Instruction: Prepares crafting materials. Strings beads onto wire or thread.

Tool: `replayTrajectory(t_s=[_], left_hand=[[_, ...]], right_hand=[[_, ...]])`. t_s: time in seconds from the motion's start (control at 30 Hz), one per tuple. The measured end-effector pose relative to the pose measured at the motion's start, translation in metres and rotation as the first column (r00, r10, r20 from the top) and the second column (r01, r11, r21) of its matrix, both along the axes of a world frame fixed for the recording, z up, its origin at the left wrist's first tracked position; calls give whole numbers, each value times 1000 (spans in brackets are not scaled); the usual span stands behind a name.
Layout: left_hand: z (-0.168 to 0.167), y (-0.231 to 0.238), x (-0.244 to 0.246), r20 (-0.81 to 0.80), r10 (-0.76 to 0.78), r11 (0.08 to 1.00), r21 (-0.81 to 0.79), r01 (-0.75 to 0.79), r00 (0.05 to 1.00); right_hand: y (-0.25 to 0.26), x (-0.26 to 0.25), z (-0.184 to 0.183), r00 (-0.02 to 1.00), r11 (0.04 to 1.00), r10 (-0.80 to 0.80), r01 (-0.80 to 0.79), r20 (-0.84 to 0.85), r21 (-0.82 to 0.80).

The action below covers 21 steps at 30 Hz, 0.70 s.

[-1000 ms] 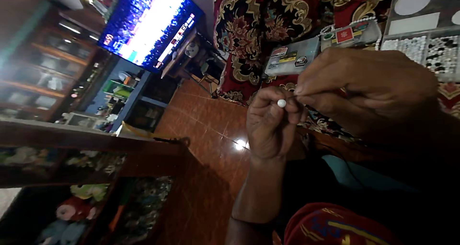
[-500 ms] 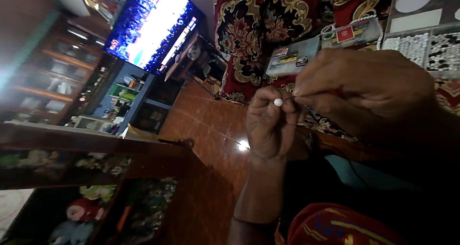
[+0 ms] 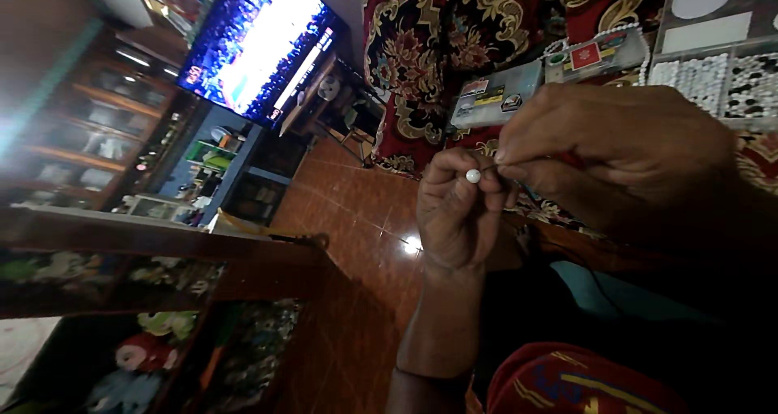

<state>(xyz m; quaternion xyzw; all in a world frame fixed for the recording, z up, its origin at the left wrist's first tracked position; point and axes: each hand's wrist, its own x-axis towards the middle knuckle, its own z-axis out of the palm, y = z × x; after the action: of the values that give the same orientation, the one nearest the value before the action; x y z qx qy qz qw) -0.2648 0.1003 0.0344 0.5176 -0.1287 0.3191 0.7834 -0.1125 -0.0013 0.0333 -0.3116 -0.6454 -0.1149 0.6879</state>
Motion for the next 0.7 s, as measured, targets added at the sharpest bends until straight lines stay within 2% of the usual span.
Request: replayTrajectory(t_s=[0.23,0.7], left_hand=[[-1,0,-1,3,-3,1000,5,3,1000],[-2,1,-2,-1,23,1000,-3,-23,1000]], right_hand=[[-2,-3,-1,1000,999,-31,31,2,-19],[2,-1,-1,999,1000,19,-19,27,-8]])
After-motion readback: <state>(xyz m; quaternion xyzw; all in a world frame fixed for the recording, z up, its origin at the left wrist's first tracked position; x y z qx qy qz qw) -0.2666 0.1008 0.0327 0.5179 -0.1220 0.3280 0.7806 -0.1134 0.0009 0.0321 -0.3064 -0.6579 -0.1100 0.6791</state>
